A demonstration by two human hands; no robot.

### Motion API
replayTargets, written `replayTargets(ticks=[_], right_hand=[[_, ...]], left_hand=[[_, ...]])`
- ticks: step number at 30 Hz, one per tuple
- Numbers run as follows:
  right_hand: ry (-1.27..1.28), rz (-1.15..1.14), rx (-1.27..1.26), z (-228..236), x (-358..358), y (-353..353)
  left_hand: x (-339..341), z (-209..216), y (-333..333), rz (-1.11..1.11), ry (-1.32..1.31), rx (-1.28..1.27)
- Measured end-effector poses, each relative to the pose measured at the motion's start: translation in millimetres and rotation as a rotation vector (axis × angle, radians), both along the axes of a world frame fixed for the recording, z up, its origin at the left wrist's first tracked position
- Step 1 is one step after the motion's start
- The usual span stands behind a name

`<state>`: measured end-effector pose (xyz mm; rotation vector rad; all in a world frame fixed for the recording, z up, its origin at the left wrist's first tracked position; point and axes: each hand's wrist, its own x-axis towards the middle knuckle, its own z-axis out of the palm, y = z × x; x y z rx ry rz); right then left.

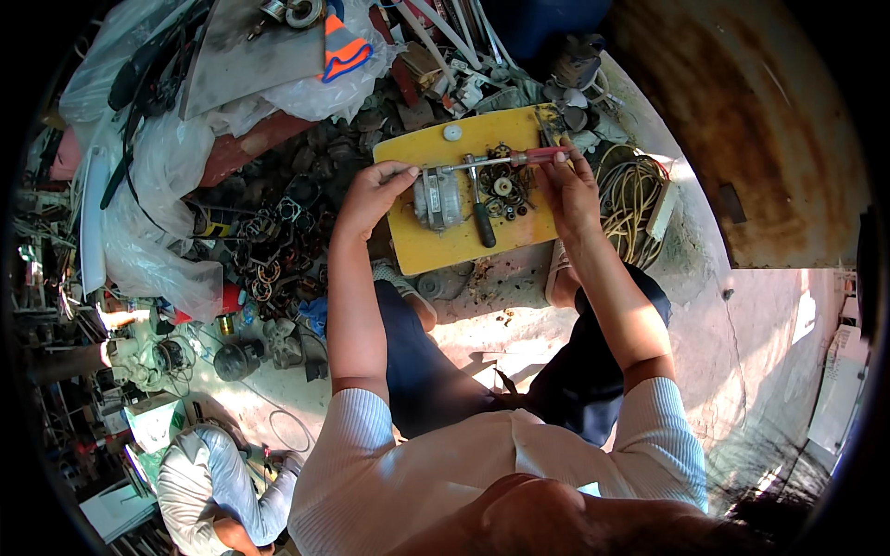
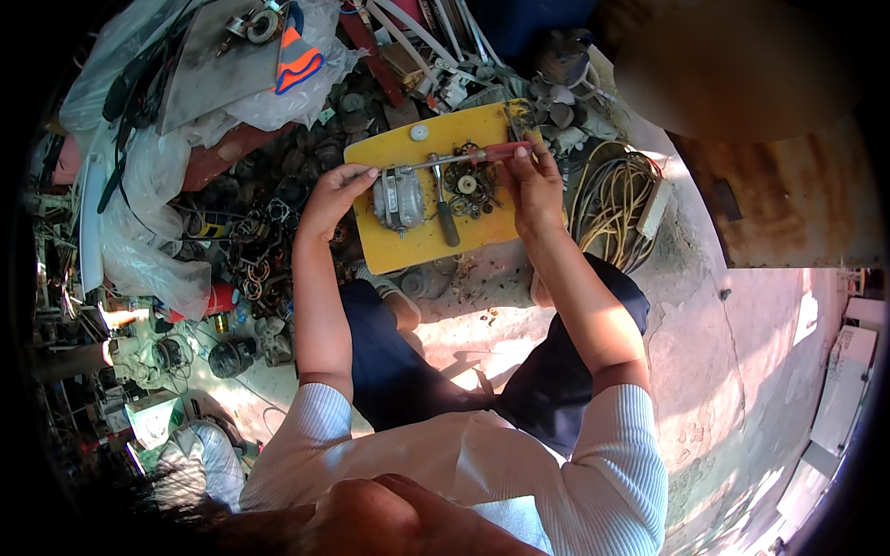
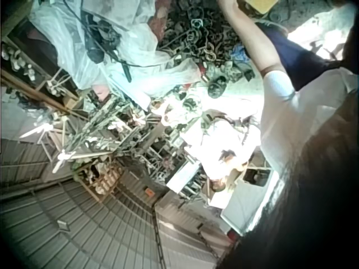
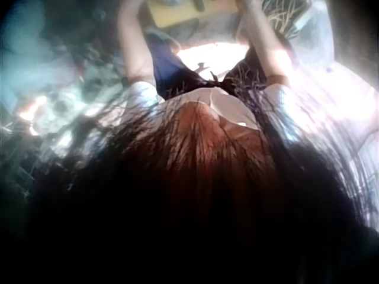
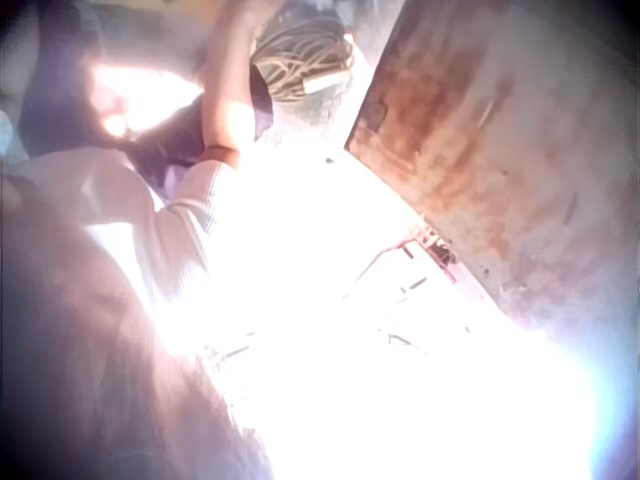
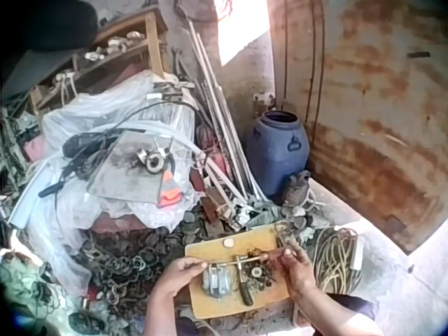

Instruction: The person disassembles a mechanical part using a wrench and a screwdriver, removing screws and separating the metal components.

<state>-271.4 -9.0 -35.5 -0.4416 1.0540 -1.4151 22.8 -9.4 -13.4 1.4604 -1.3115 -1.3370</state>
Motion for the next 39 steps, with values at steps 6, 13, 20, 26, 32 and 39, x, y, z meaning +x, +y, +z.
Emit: replayTargets(ticks=[6, 13, 20, 26, 32, 39], right_hand=[[-0.101, 0.038, -0.016, -14, -6, -4], [-0.076, -0.014, 0.022, -4, -3, -2], [-0.138, 0.003, 0.011, 0, -3, -3], [-0.066, 0.009, -0.025, -7, -4, -4], [-0.107, 0.022, -0.04, 0, 1, -2], [0.003, 0.015, -0.069, -10, -3, -3]], left_hand=[[-2, 3, -1, 0.011, 0.004, 0.022], [1, 4, 0, -0.006, 0.022, 0.01], [-4, 16, 6, -0.057, 0.04, 0.029], [-2, 13, 5, -0.083, 0.007, 0.033], [-2, 10, 6, -0.083, 0.02, 0.007], [-6, 9, 4, -0.075, 0.007, 0.002]])
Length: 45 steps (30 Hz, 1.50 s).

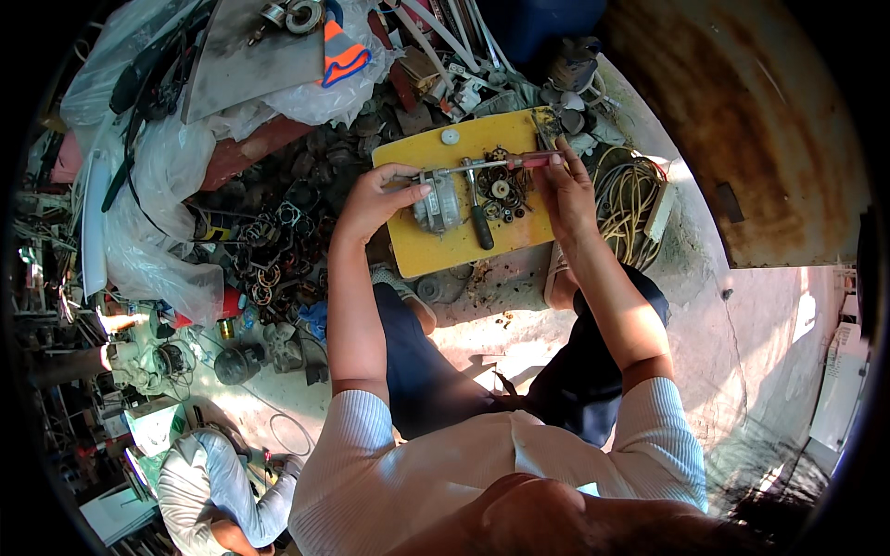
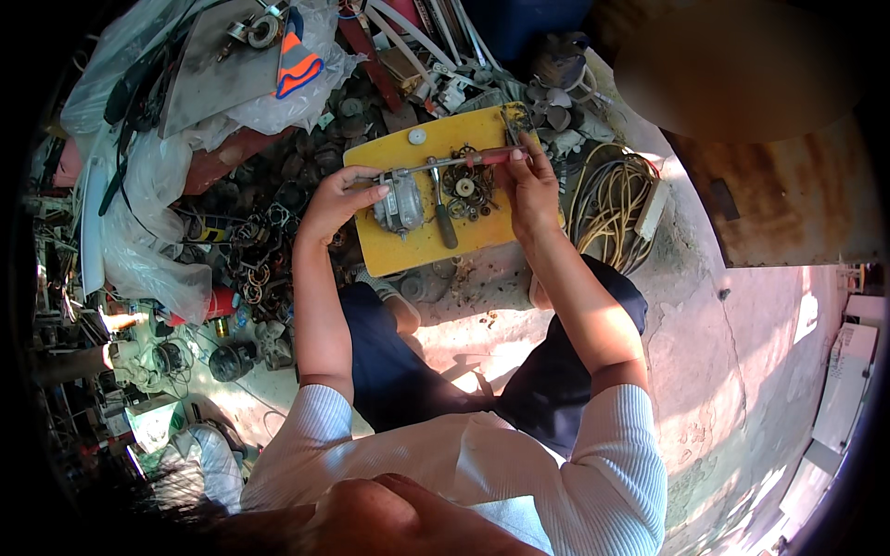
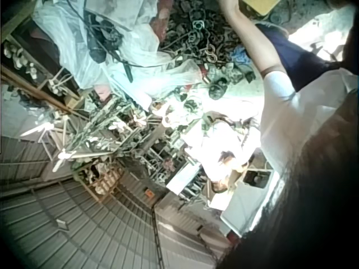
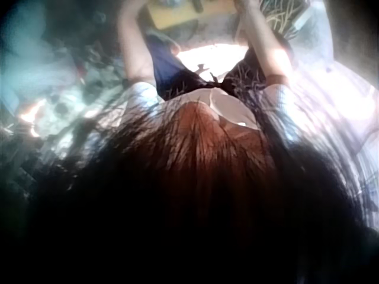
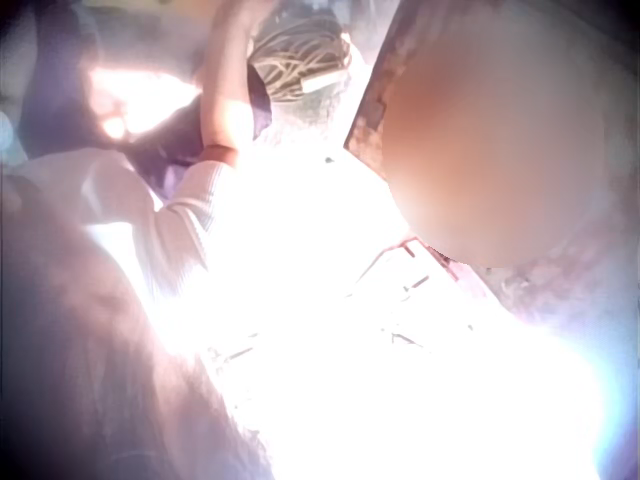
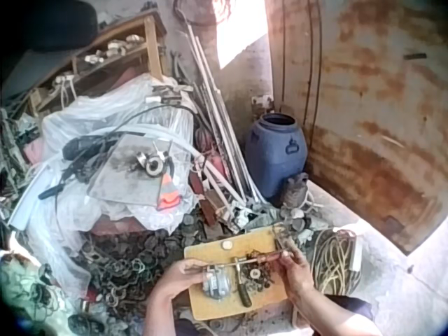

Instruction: The person disassembles a mechanical part using a wrench and a screwdriver, removing screws and separating the metal components.

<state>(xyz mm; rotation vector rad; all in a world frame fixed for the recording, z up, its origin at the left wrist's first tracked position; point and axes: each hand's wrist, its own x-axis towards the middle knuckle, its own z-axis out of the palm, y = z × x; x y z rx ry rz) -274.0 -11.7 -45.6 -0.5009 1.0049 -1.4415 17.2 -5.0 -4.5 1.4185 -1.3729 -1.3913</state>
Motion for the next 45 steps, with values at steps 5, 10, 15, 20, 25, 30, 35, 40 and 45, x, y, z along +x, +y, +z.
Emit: replayTargets(ticks=[5, 10, 15, 20, 25, 30, 35, 40, 45], right_hand=[[-0.085, -0.01, 0.025, 1, 6, 3], [-0.02, -0.019, 0.107, 21, 10, 5], [-0.107, -0.012, 0.0, -3, 2, 0], [-0.098, -0.008, 0.05, 11, 8, 4], [-0.045, -0.018, 0.072, 12, 7, 5], [-0.111, 0.027, -0.052, -14, -4, -2], [-0.073, -0.007, 0.064, 16, 7, 5], [-0.041, -0.008, 0.098, 14, 5, 5], [-0.066, -0.02, 0.022, 4, 4, 1]], left_hand=[[1, -2, 0, 0.002, 0.001, -0.011], [3, -3, 1, 0.003, -0.001, -0.004], [0, -2, 0, -0.003, -0.001, -0.015], [1, -4, 1, 0.005, 0.013, -0.026], [2, -3, 2, 0.017, 0.014, -0.018], [-1, -1, 1, -0.014, 0.038, -0.02], [1, 3, 2, -0.031, 0.016, -0.01], [1, 0, 0, -0.035, 0.015, -0.01], [0, 1, 0, -0.04, 0.016, -0.005]])
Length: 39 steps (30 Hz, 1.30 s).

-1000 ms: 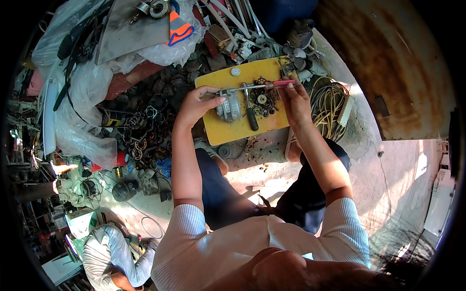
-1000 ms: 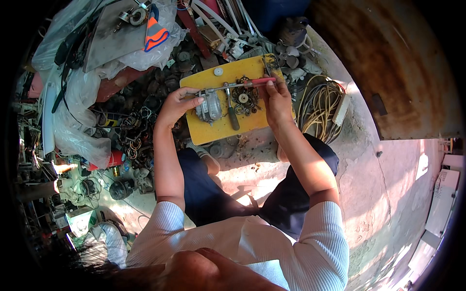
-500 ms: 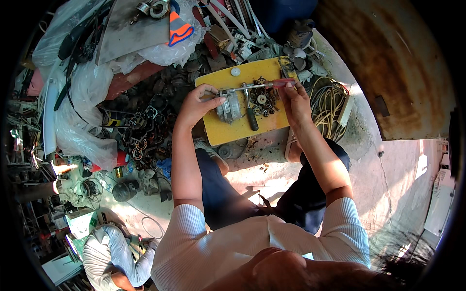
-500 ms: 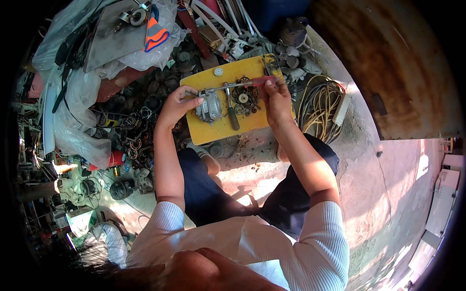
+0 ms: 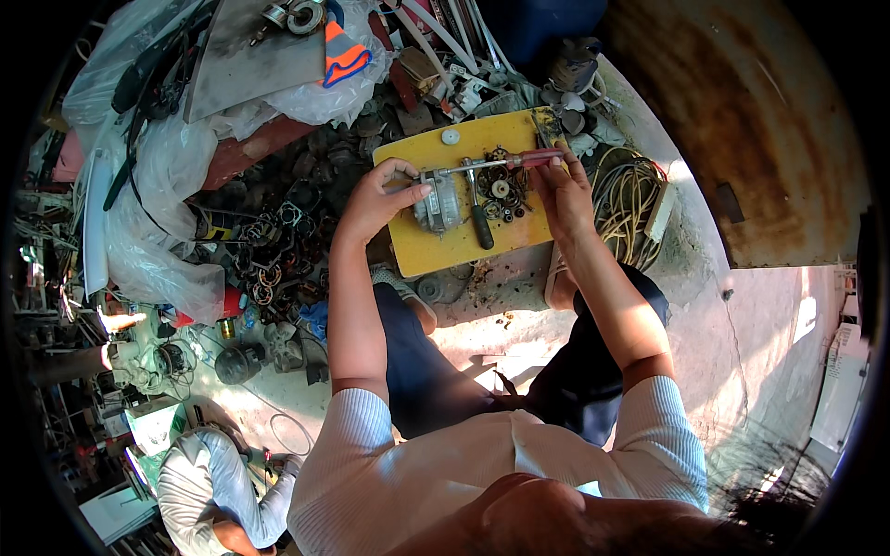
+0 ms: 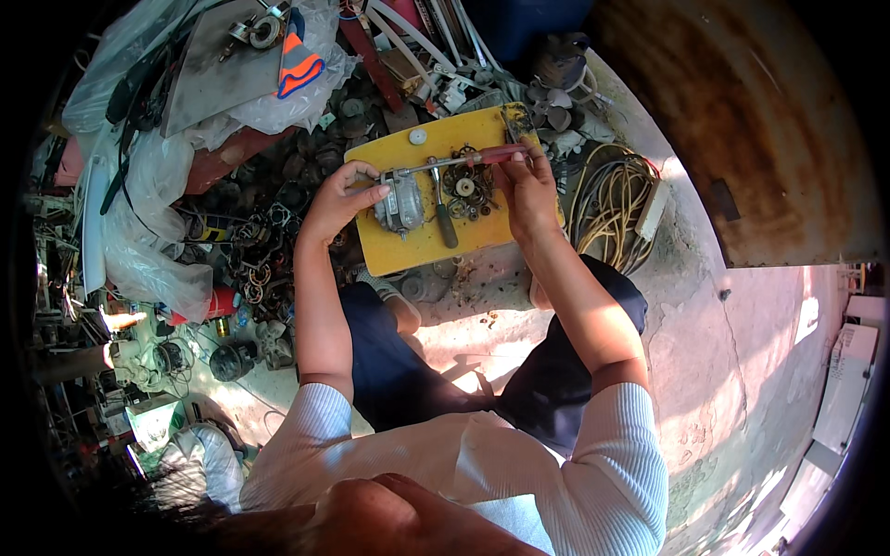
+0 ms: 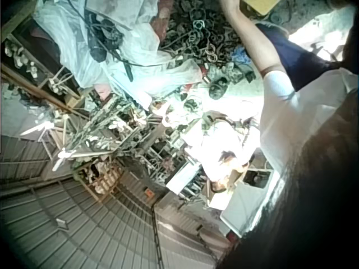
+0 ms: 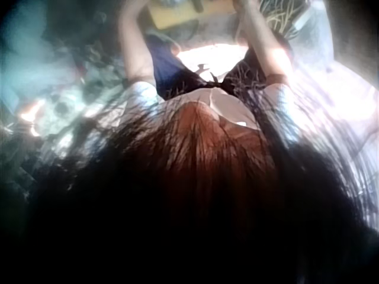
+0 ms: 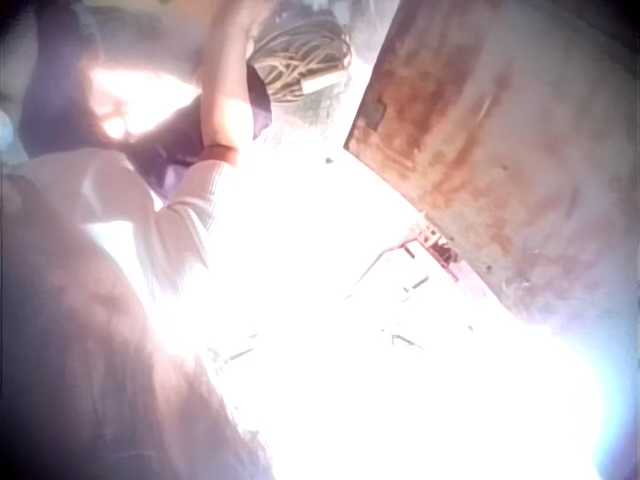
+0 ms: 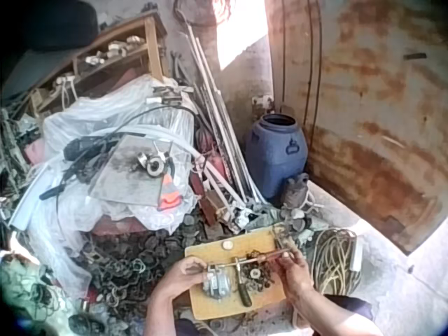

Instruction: The person disassembles a mechanical part using a wrench and a screwdriver, removing screws and separating the metal components.

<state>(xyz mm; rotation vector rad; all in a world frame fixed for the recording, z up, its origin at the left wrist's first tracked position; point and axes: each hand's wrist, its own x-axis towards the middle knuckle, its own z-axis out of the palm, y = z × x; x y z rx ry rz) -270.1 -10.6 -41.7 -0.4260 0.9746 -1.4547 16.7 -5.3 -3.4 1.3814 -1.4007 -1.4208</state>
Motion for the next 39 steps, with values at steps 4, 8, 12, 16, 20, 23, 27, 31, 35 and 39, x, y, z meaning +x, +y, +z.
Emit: replayTargets(ticks=[4, 8, 12, 16, 20, 23, 27, 31, 35, 39], right_hand=[[-0.029, 0.012, 0.035, 10, 3, 2], [-0.038, -0.012, -0.027, 4, -2, -1], [-0.088, -0.026, -0.067, -4, -3, -4], [-0.069, -0.01, 0.012, 10, 3, 2], [-0.012, -0.01, 0.051, 13, 2, 3], [-0.05, -0.013, -0.04, -4, -4, -3], [-0.075, 0.019, -0.065, -5, -3, -2], [0.003, -0.004, 0.104, 17, 5, 3], [0.017, 0.018, 0.008, -1, -5, -2], [-0.041, 0.009, -0.079, -6, -3, -5]], left_hand=[[3, -1, 2, 0.004, 0.005, -0.001], [1, -1, 2, 0.003, 0.016, -0.013], [-1, 0, 1, 0.004, 0.002, -0.017], [2, -2, 3, 0.018, 0.005, -0.007], [1, 0, 3, 0.025, -0.007, -0.012], [-3, 5, 4, 0.027, -0.015, -0.005], [-2, 2, 4, 0.028, -0.007, -0.015], [1, 0, 5, 0.041, -0.008, -0.018], [-2, 1, 4, 0.036, 0.002, -0.028], [-3, 1, 4, 0.034, 0.002, -0.033]])
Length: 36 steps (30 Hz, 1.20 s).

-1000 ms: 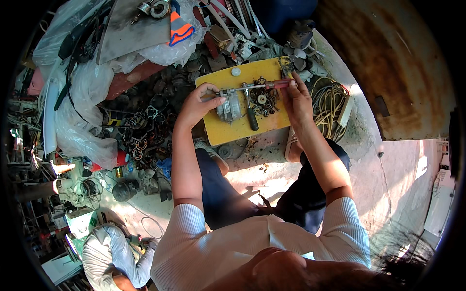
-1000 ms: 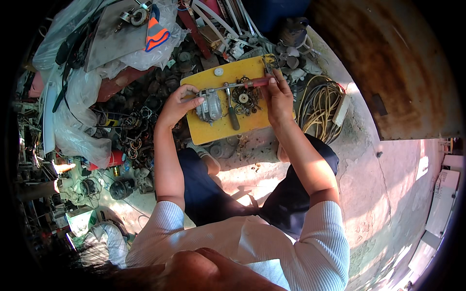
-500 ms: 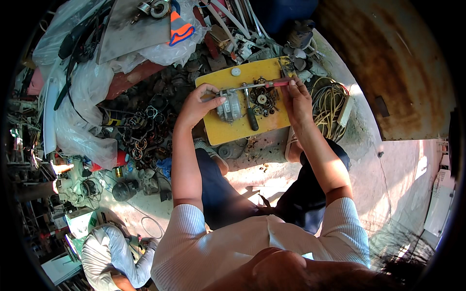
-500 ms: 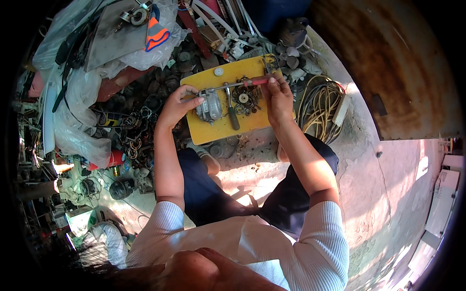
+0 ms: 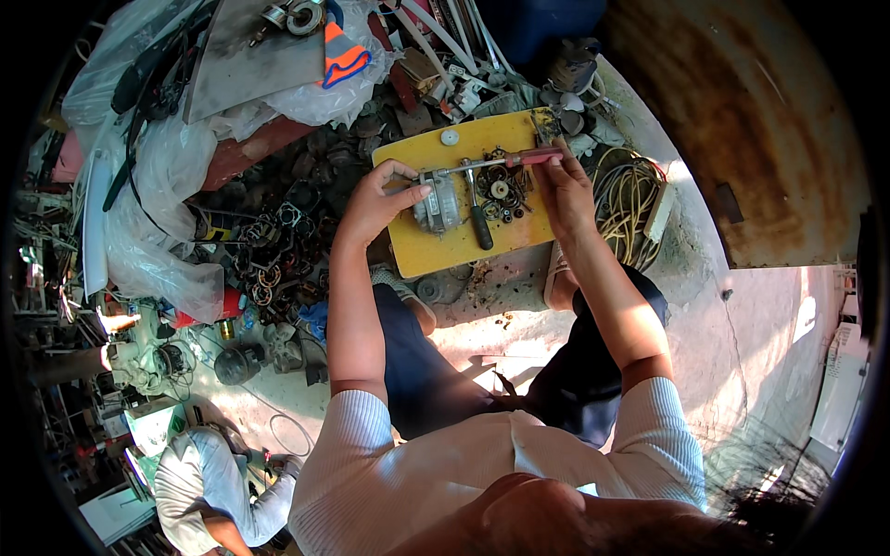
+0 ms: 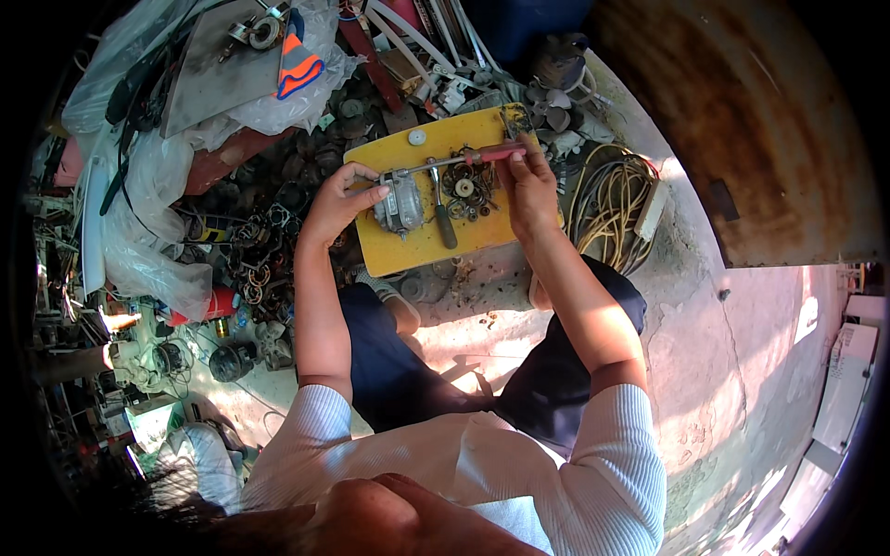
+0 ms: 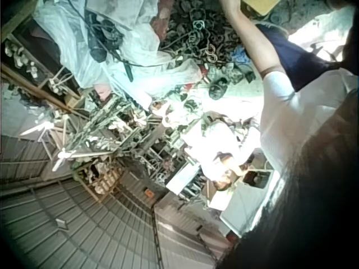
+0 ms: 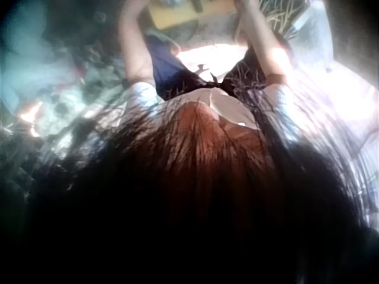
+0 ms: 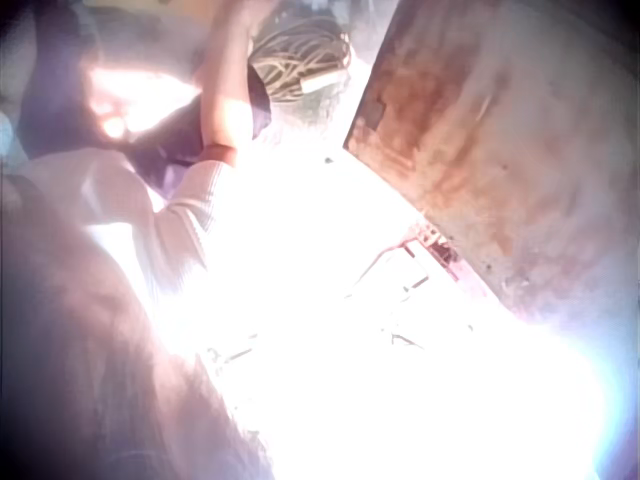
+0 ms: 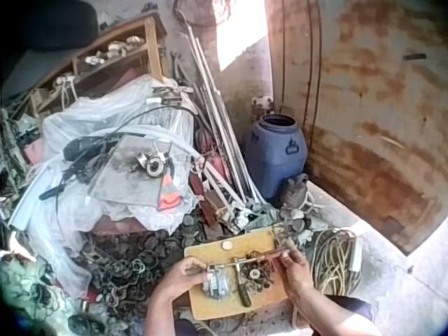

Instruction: The person disassembles a mechanical part using a wrench and a screwdriver, removing screws and separating the metal components.

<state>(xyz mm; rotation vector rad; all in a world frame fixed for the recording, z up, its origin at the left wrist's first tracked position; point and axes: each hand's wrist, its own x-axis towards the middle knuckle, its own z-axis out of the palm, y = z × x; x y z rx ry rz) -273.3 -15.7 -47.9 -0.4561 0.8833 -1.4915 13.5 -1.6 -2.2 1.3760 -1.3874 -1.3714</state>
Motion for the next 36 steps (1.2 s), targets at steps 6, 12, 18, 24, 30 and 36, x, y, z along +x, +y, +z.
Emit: replayTargets(ticks=[6, 12, 18, 24, 30, 36], right_hand=[[0.07, 0.031, 0.131, 19, 3, 4], [-0.024, 0.028, -0.02, -2, 0, -2], [0.085, 0.052, 0.172, 12, 1, -1], [-0.019, 0.021, -0.064, -6, -2, -5], [0.166, 0.085, 0.153, 22, -2, -1], [0.002, 0.041, 0.002, -2, -4, -4]], left_hand=[[2, 0, 1, 0.006, -0.058, -0.005], [1, -1, -1, -0.008, -0.056, -0.035], [3, -2, 0, -0.008, -0.047, -0.021], [0, -1, -1, -0.012, -0.028, -0.005], [3, -1, 1, -0.005, -0.02, 0.003], [3, -1, 0, 0.001, -0.036, 0.009]])
